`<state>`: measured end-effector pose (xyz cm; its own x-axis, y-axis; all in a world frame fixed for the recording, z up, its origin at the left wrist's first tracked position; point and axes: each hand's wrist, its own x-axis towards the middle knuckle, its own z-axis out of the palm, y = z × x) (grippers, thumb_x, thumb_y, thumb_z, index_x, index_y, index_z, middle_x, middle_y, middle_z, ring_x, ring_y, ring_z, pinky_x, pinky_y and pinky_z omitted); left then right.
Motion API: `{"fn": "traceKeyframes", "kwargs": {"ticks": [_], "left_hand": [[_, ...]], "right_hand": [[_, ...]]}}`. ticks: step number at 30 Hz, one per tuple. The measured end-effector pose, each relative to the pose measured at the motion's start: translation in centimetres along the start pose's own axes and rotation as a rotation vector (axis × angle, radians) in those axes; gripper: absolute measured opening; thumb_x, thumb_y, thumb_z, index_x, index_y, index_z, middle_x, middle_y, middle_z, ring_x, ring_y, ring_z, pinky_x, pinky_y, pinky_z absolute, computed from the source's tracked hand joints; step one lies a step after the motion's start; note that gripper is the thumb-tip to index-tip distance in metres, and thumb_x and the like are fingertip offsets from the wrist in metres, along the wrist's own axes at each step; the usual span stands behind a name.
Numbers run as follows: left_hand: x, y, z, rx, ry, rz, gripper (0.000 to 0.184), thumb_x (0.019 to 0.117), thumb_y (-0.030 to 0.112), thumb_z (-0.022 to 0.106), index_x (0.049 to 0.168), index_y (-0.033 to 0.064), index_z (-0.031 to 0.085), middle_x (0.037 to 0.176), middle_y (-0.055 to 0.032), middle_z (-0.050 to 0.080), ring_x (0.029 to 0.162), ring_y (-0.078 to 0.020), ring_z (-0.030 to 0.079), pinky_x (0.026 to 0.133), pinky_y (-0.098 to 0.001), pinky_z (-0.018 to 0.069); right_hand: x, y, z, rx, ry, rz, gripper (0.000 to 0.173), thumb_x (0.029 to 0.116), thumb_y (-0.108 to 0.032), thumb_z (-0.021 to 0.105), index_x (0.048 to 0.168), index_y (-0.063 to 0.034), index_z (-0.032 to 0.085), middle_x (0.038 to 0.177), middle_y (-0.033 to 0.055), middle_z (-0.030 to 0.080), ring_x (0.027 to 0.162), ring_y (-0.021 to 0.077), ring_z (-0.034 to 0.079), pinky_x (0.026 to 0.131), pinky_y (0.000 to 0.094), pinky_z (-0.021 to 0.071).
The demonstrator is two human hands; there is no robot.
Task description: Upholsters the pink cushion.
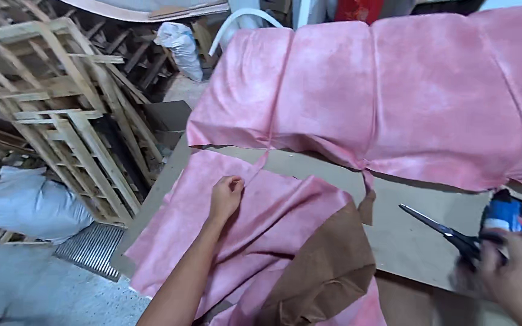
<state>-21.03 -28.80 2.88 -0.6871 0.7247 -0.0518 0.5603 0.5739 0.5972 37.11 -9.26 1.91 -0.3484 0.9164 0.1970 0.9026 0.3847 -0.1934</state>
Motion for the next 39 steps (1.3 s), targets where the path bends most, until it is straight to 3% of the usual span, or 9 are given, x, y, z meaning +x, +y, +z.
{"fn": "traceKeyframes", "kwargs": {"ticks": [4,6,9,12,16,21,26,31,39], "left_hand": [[8.1,2.2,2.9,-0.557,-0.092,-0.313,0.053,0.1060,0.027,0.057,0.148,-0.0045,0.046,0.113,-0.0174,0.072,0.087,-0.0218,0.074,0.079,-0.0410,0.0628],[10.8,4.4,4.2,-0.949,-0.202,-0.431,0.071,0.1039,0.028,0.061,0.159,0.0053,0.022,0.108,-0.0190,0.069,0.075,-0.0240,0.071,0.066,-0.0401,0.0618],[12.3,6.2,5.8,-1.203,-0.219,-0.529,0.047,0.0980,0.024,0.070,0.134,0.0004,0.051,0.093,-0.0133,0.065,0.065,-0.0183,0.063,0.061,-0.0330,0.0573],[13.9,5.9,6.7,-1.285,-0.188,-0.586,0.022,0.0938,0.021,0.074,0.099,0.0014,0.066,0.071,-0.0054,0.061,0.050,-0.0117,0.053,0.047,-0.0261,0.0483],[14.2,5.3,6.6,-1.143,-0.214,-0.524,0.024,0.0991,0.023,0.069,0.100,0.0001,0.061,0.069,-0.0068,0.061,0.050,-0.0134,0.057,0.049,-0.0281,0.0512],[13.9,3.4,5.5,-0.617,-0.223,-0.152,0.043,0.0995,0.042,0.064,0.122,0.0050,0.066,0.105,-0.0144,0.073,0.092,-0.0274,0.071,0.084,-0.0532,0.0595],[13.3,3.4,6.8,-0.801,-0.232,-0.015,0.045,0.0946,0.018,0.076,0.129,-0.0027,0.056,0.100,-0.0128,0.074,0.079,-0.0203,0.075,0.073,-0.0415,0.0665],[14.5,3.5,7.7,-0.768,-0.184,-0.050,0.030,0.0956,0.026,0.075,0.104,-0.0015,0.065,0.073,-0.0049,0.070,0.054,-0.0135,0.066,0.053,-0.0336,0.0603],[15.3,2.3,9.6,-0.356,-0.094,0.053,0.044,0.1000,0.043,0.063,0.099,-0.0013,0.067,0.078,-0.0066,0.067,0.067,-0.0144,0.066,0.072,-0.0414,0.0581]], "right_hand": [[-1.4,-3.1,5.0,0.008,-0.081,0.215,0.052,0.1027,-0.033,0.055,0.142,0.0003,0.055,0.147,0.0372,0.045,0.137,0.0622,0.038,0.107,0.0787,0.0311],[-2.0,-4.9,5.3,0.049,-0.007,0.309,0.062,0.0978,-0.042,0.064,0.141,0.0024,0.054,0.141,0.0403,0.048,0.130,0.0630,0.045,0.101,0.0795,0.0370],[-2.6,-12.3,2.7,0.062,0.132,0.343,0.077,0.0930,-0.044,0.071,0.145,0.0073,0.048,0.144,0.0439,0.042,0.131,0.0653,0.043,0.104,0.0781,0.0359],[1.9,-25.7,-0.1,0.117,0.110,0.243,0.048,0.1023,-0.032,0.060,0.127,0.0085,0.062,0.128,0.0364,0.059,0.122,0.0547,0.056,0.103,0.0692,0.0436],[8.5,-38.5,6.5,0.408,-0.181,0.117,0.028,0.1009,-0.029,0.064,0.118,-0.0086,0.073,0.108,0.0127,0.073,0.095,0.0282,0.072,0.086,0.0544,0.0592],[15.2,-46.4,13.8,1.383,-0.290,0.744,0.023,0.1029,-0.022,0.059,0.109,-0.0022,0.069,0.083,0.0094,0.073,0.060,0.0168,0.067,0.054,0.0340,0.0577],[17.3,-47.3,14.1,1.462,-0.308,0.895,0.028,0.0952,-0.025,0.071,0.111,-0.0022,0.066,0.077,0.0088,0.072,0.051,0.0137,0.063,0.046,0.0290,0.0526],[18.3,-47.1,14.1,1.558,-0.376,0.912,0.035,0.0959,-0.030,0.074,0.112,-0.0004,0.063,0.073,0.0064,0.068,0.053,0.0115,0.062,0.049,0.0263,0.0537],[18.0,-47.1,13.0,1.433,-0.425,0.896,0.037,0.1015,-0.034,0.064,0.086,-0.0004,0.063,0.064,0.0066,0.065,0.050,0.0146,0.064,0.050,0.0317,0.0576]]}}
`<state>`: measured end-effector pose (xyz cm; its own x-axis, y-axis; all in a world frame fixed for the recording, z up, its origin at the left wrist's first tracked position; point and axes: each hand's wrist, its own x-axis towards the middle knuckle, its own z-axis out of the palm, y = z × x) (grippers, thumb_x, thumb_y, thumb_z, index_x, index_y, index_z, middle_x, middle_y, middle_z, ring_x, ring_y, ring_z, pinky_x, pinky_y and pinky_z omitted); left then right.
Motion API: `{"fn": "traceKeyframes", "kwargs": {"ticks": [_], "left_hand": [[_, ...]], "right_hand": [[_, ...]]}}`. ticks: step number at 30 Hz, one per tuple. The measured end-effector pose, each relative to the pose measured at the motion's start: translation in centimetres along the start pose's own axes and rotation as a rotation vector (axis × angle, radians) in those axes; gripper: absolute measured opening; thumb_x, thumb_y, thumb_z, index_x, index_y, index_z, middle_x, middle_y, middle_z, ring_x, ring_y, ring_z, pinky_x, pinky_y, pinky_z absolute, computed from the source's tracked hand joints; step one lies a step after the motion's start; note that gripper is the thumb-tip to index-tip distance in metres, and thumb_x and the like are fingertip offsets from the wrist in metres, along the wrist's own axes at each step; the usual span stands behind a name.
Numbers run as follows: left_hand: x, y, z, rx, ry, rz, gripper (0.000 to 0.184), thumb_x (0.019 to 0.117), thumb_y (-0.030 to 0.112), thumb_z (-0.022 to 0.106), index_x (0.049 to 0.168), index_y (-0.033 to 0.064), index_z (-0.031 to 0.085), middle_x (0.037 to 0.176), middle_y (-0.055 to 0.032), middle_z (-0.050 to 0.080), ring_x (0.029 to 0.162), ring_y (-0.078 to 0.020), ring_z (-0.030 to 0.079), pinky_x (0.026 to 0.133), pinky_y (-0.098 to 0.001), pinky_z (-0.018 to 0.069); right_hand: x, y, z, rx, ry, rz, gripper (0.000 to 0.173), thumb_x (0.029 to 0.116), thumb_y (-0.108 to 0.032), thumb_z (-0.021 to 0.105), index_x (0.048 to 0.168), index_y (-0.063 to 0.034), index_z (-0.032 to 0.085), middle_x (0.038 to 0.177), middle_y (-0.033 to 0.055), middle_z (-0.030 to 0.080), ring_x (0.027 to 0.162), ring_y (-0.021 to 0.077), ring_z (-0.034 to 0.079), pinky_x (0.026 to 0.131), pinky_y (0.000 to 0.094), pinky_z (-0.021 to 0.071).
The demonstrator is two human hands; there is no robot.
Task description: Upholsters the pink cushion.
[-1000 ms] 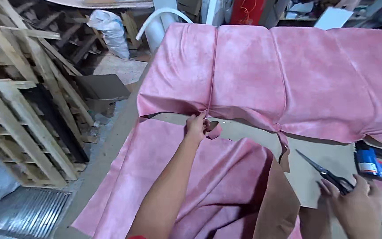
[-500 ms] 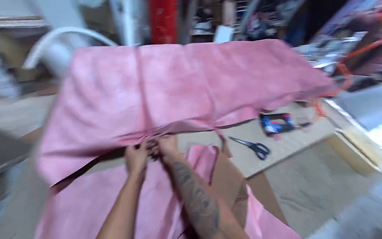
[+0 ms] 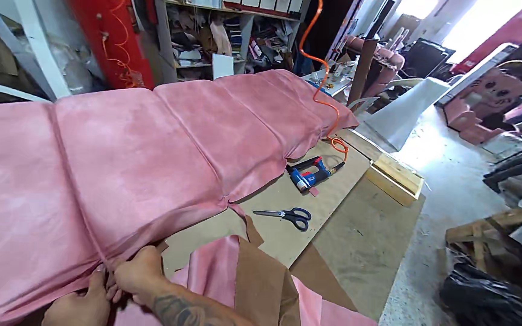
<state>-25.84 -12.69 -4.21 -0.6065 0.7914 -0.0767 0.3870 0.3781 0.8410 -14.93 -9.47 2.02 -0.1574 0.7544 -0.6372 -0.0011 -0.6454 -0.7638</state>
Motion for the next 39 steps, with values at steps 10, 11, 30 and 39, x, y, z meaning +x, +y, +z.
{"fn": "traceKeyframes", "kwargs": {"ticks": [10,11,30,39], "left_hand": [[-0.7,0.2,-1.3,-0.192,-0.123,0.058,0.028,0.0923,0.027,0.077,0.102,0.0019,0.070,0.070,-0.0038,0.068,0.047,-0.0112,0.058,0.043,-0.0320,0.0525],[-0.6,0.3,-1.7,-0.134,-0.145,0.068,0.030,0.0954,0.030,0.074,0.104,0.0016,0.070,0.069,-0.0051,0.068,0.045,-0.0132,0.060,0.042,-0.0340,0.0547],[2.6,1.0,-3.1,-0.161,-0.283,-0.281,0.034,0.0979,0.035,0.063,0.085,0.0050,0.072,0.064,-0.0057,0.060,0.047,-0.0148,0.048,0.046,-0.0340,0.0427],[3.4,1.0,-3.6,-0.326,-0.299,-0.380,0.025,0.0970,0.029,0.068,0.085,0.0068,0.073,0.062,-0.0012,0.061,0.039,-0.0077,0.039,0.037,-0.0249,0.0330]], "right_hand": [[-11.7,0.7,-37.0,-1.047,0.937,-0.225,0.041,0.0995,-0.038,0.063,0.123,-0.0062,0.070,0.130,0.0234,0.063,0.120,0.0430,0.060,0.099,0.0626,0.0499],[-12.1,1.8,-40.0,-1.047,0.901,-0.171,0.042,0.0994,-0.038,0.064,0.124,-0.0045,0.070,0.133,0.0258,0.061,0.123,0.0461,0.057,0.101,0.0648,0.0474],[-12.1,0.4,-28.5,0.020,-0.270,-0.169,0.049,0.0851,-0.044,0.076,0.120,-0.0092,0.072,0.114,0.0092,0.072,0.091,0.0169,0.070,0.077,0.0320,0.0607],[-7.5,7.9,-5.2,0.066,-0.487,0.132,0.049,0.1016,-0.050,0.056,0.092,-0.0025,0.062,0.076,0.0080,0.063,0.063,0.0184,0.064,0.060,0.0355,0.0579]]}}
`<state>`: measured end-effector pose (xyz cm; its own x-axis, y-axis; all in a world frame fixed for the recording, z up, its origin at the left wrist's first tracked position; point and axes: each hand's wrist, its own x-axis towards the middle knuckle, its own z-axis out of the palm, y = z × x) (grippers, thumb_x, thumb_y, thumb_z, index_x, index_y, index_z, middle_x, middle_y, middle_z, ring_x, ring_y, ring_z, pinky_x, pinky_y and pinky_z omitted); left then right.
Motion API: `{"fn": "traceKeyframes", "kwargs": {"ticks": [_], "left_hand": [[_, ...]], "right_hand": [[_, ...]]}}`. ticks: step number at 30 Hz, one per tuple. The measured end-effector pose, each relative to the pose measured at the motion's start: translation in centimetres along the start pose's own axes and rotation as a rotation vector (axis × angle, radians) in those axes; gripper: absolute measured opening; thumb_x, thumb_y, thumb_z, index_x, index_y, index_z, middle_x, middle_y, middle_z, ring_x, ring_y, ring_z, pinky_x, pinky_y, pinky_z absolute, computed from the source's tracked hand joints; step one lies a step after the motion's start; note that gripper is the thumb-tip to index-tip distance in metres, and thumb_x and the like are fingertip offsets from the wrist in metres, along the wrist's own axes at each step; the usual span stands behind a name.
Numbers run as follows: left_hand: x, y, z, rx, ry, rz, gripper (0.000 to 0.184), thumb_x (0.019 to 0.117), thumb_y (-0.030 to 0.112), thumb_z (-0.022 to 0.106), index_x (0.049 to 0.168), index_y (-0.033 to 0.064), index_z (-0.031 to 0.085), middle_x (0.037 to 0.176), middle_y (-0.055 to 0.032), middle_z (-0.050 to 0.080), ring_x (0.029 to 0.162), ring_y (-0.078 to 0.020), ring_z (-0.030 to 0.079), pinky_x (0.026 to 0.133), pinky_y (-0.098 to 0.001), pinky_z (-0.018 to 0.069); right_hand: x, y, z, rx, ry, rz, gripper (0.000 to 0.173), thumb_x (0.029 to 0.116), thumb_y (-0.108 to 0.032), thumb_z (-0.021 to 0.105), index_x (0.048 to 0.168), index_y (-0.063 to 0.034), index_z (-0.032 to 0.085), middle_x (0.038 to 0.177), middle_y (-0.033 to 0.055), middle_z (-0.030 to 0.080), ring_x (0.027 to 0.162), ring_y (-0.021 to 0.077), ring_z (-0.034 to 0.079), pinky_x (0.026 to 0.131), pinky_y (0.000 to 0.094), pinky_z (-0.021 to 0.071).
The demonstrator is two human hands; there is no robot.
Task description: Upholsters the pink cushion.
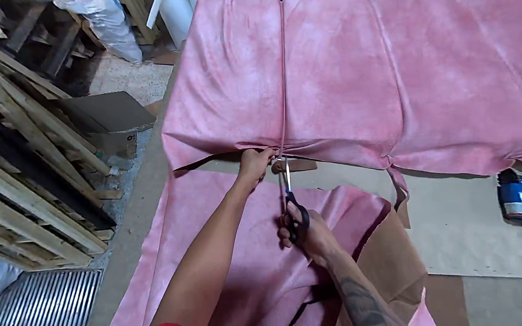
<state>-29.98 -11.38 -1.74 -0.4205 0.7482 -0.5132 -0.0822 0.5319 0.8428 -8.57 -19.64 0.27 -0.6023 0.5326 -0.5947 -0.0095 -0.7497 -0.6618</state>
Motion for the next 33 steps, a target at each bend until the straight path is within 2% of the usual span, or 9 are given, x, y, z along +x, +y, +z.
{"fn": "traceKeyframes", "kwargs": {"ticks": [4,9,14,16,18,21,24,29,33], "left_hand": [[-0.2,-0.6,-0.2,-0.095,-0.035,0.011,0.028,0.0971,0.029,0.069,0.084,0.0048,0.072,0.060,-0.0027,0.060,0.037,-0.0079,0.037,0.034,-0.0247,0.0327],[0.1,-1.1,-0.1,0.011,-0.028,0.135,0.030,0.0982,0.030,0.068,0.085,0.0045,0.072,0.065,-0.0053,0.064,0.039,-0.0122,0.044,0.037,-0.0297,0.0386],[0.2,-1.0,0.0,0.011,-0.011,0.080,0.031,0.0981,0.029,0.066,0.079,0.0055,0.071,0.060,-0.0045,0.060,0.037,-0.0119,0.041,0.035,-0.0294,0.0367],[0.0,-0.9,0.1,0.062,0.029,0.083,0.030,0.0979,0.030,0.065,0.081,0.0065,0.073,0.060,-0.0049,0.062,0.038,-0.0137,0.047,0.037,-0.0318,0.0427],[-0.3,-1.0,0.3,0.177,0.055,0.126,0.038,0.0995,0.036,0.061,0.078,0.0059,0.067,0.058,-0.0070,0.062,0.040,-0.0189,0.056,0.041,-0.0391,0.0527],[-0.1,-1.2,0.7,0.262,0.080,0.206,0.054,0.0967,0.056,0.065,0.079,0.0055,0.068,0.061,-0.0078,0.065,0.045,-0.0211,0.060,0.046,-0.0426,0.0548],[0.0,-1.7,1.3,0.386,0.199,0.276,0.052,0.0966,0.051,0.067,0.070,0.0058,0.065,0.063,-0.0082,0.065,0.057,-0.0236,0.065,0.060,-0.0509,0.0562],[-0.4,-2.5,1.4,0.443,0.200,0.342,0.053,0.0992,0.049,0.063,0.067,0.0070,0.062,0.061,-0.0068,0.063,0.057,-0.0222,0.065,0.061,-0.0493,0.0558],[-1.5,-2.9,1.7,0.520,0.270,0.459,0.056,0.1009,0.045,0.060,0.062,0.0055,0.055,0.061,-0.0094,0.058,0.062,-0.0266,0.062,0.063,-0.0514,0.0523]], "right_hand": [[1.9,-0.7,1.9,0.055,0.052,0.014,0.054,0.1038,-0.052,0.054,0.088,-0.0014,0.062,0.070,0.0084,0.061,0.058,0.0172,0.062,0.056,0.0323,0.0561],[3.2,-0.1,2.9,0.014,0.151,-0.091,0.051,0.1027,-0.049,0.059,0.085,-0.0012,0.062,0.065,0.0083,0.058,0.054,0.0168,0.058,0.053,0.0312,0.0538],[3.4,1.1,3.2,-0.011,0.192,-0.164,0.048,0.1015,-0.047,0.062,0.082,-0.0021,0.059,0.060,0.0075,0.052,0.050,0.0166,0.053,0.050,0.0307,0.0501],[3.5,1.2,3.4,-0.014,0.199,-0.162,0.047,0.1021,-0.046,0.062,0.083,-0.0023,0.058,0.059,0.0072,0.052,0.049,0.0165,0.053,0.050,0.0306,0.0498],[3.5,1.2,3.5,-0.018,0.205,-0.153,0.046,0.1027,-0.045,0.061,0.084,-0.0027,0.058,0.060,0.0069,0.052,0.049,0.0158,0.053,0.049,0.0299,0.0493],[3.6,1.4,3.7,-0.023,0.209,-0.151,0.044,0.1039,-0.043,0.060,0.086,-0.0027,0.059,0.062,0.0064,0.052,0.049,0.0154,0.052,0.048,0.0295,0.0480],[3.6,1.3,3.8,-0.022,0.212,-0.147,0.044,0.1043,-0.042,0.059,0.085,-0.0023,0.058,0.062,0.0063,0.052,0.048,0.0153,0.051,0.047,0.0293,0.0481],[2.8,-1.3,4.0,0.020,0.287,-0.067,0.053,0.1002,-0.049,0.063,0.074,-0.0028,0.058,0.056,0.0057,0.050,0.045,0.0136,0.049,0.045,0.0274,0.0453],[1.0,-5.6,5.6,-0.035,0.359,0.080,0.059,0.0949,-0.064,0.060,0.081,-0.0069,0.062,0.064,0.0052,0.057,0.043,0.0130,0.051,0.039,0.0284,0.0473]]}}
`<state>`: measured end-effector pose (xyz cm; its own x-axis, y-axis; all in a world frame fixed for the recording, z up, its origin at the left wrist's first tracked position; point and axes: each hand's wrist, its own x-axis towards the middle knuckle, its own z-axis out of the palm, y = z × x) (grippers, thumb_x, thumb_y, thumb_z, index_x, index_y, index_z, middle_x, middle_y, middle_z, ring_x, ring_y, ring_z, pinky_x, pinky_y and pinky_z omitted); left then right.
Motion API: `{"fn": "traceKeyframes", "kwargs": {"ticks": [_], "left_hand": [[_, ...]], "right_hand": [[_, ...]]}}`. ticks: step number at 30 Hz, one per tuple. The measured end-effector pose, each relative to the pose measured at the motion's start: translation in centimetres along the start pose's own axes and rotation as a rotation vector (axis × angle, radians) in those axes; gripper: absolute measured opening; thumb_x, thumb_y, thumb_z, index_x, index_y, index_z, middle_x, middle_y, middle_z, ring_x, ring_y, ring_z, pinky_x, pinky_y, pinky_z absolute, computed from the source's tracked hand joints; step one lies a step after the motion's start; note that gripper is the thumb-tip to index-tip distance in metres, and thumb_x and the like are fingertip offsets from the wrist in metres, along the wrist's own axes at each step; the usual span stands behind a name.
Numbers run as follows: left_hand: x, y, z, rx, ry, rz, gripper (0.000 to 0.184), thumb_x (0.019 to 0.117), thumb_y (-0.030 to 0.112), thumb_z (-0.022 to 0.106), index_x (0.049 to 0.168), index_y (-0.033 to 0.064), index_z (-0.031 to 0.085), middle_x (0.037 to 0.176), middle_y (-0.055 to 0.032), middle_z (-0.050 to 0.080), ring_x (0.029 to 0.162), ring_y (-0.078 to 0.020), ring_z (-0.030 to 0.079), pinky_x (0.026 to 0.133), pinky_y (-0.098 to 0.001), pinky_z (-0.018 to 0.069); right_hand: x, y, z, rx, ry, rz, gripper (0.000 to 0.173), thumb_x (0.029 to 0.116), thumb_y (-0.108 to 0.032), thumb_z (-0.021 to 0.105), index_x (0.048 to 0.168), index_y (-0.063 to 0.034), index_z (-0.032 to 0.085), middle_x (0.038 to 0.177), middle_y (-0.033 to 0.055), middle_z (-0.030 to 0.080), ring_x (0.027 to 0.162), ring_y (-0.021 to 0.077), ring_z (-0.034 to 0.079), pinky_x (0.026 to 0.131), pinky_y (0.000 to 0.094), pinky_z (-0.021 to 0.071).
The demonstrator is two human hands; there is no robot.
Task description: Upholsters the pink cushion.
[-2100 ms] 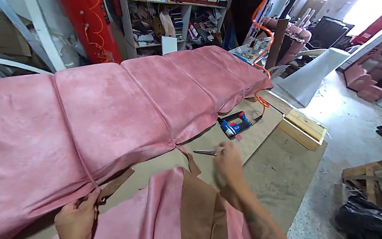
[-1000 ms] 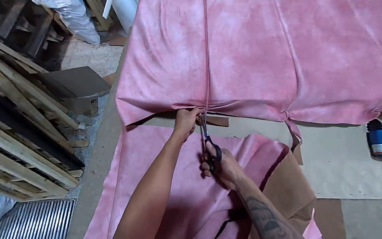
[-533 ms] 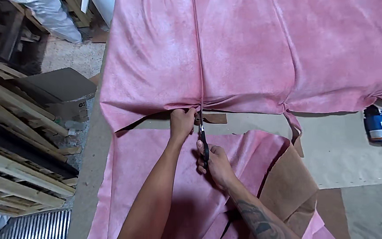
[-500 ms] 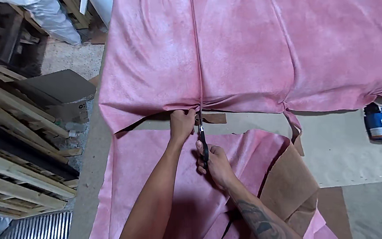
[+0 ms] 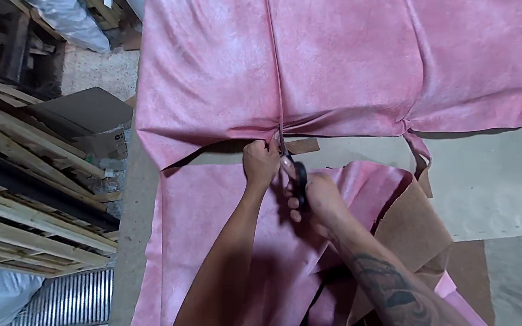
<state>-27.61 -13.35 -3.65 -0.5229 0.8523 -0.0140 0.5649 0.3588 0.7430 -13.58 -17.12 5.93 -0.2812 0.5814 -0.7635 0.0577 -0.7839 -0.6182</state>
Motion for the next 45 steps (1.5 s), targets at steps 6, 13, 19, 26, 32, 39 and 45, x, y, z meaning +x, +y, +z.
{"fn": "traceKeyframes", "kwargs": {"ticks": [6,13,19,26,32,39,45], "left_hand": [[-1.0,-0.3,0.7,-0.048,0.102,0.045,0.054,0.1010,0.041,0.059,0.060,0.0053,0.059,0.061,-0.0089,0.061,0.065,-0.0257,0.066,0.065,-0.0494,0.0538],[-2.0,-0.4,0.8,-0.057,0.075,0.123,0.040,0.1013,0.028,0.054,0.076,0.0007,0.069,0.072,-0.0151,0.068,0.078,-0.0323,0.071,0.075,-0.0522,0.0559],[-1.5,-0.7,1.3,-0.064,0.131,0.163,0.042,0.1010,0.026,0.055,0.068,0.0019,0.062,0.063,-0.0131,0.062,0.066,-0.0309,0.068,0.065,-0.0504,0.0548],[-1.0,-0.7,1.7,-0.058,0.232,0.238,0.040,0.1012,0.025,0.057,0.069,0.0022,0.065,0.061,-0.0118,0.061,0.062,-0.0292,0.067,0.060,-0.0474,0.0547],[-1.4,-0.9,1.8,-0.134,0.279,0.278,0.043,0.1001,0.022,0.058,0.062,0.0013,0.059,0.056,-0.0108,0.056,0.056,-0.0258,0.062,0.057,-0.0424,0.0524],[-1.6,-1.0,1.4,-0.135,0.305,0.232,0.048,0.1020,0.026,0.059,0.060,0.0023,0.055,0.055,-0.0092,0.053,0.055,-0.0224,0.058,0.057,-0.0399,0.0497],[-1.3,-0.6,1.4,-0.110,0.345,0.151,0.052,0.1008,0.028,0.063,0.057,0.0030,0.052,0.054,-0.0079,0.052,0.054,-0.0207,0.056,0.058,-0.0387,0.0488]], "right_hand": [[-1.6,-3.7,0.6,0.001,0.016,0.101,0.055,0.0936,-0.064,0.061,0.081,-0.0106,0.056,0.063,0.0021,0.054,0.043,0.0103,0.052,0.035,0.0264,0.0448],[0.1,-11.4,0.0,0.129,-0.207,0.200,0.036,0.0989,-0.045,0.054,0.077,-0.0158,0.054,0.055,-0.0048,0.045,0.037,0.0020,0.044,0.032,0.0149,0.0367],[2.1,-13.0,-0.9,0.234,-0.249,0.308,0.042,0.0918,-0.049,0.064,0.071,-0.0137,0.056,0.052,-0.0029,0.045,0.035,0.0051,0.047,0.030,0.0193,0.0399],[1.9,-10.9,0.5,0.243,-0.187,0.171,0.038,0.0953,-0.048,0.058,0.075,-0.0163,0.055,0.051,-0.0051,0.041,0.033,0.0023,0.041,0.029,0.0166,0.0344],[2.2,-9.5,1.0,0.324,-0.190,0.133,0.043,0.0946,-0.049,0.058,0.067,-0.0160,0.050,0.048,-0.0062,0.035,0.032,0.0024,0.036,0.029,0.0166,0.0310],[1.1,-7.6,1.3,0.326,-0.186,0.117,0.044,0.0980,-0.056,0.055,0.082,-0.0147,0.054,0.060,-0.0023,0.049,0.041,0.0047,0.045,0.036,0.0180,0.0374],[0.0,-1.2,-1.0,0.380,-0.401,0.159,0.053,0.0929,-0.069,0.058,0.093,-0.0163,0.061,0.077,-0.0003,0.058,0.060,0.0091,0.058,0.055,0.0235,0.0517]]}}
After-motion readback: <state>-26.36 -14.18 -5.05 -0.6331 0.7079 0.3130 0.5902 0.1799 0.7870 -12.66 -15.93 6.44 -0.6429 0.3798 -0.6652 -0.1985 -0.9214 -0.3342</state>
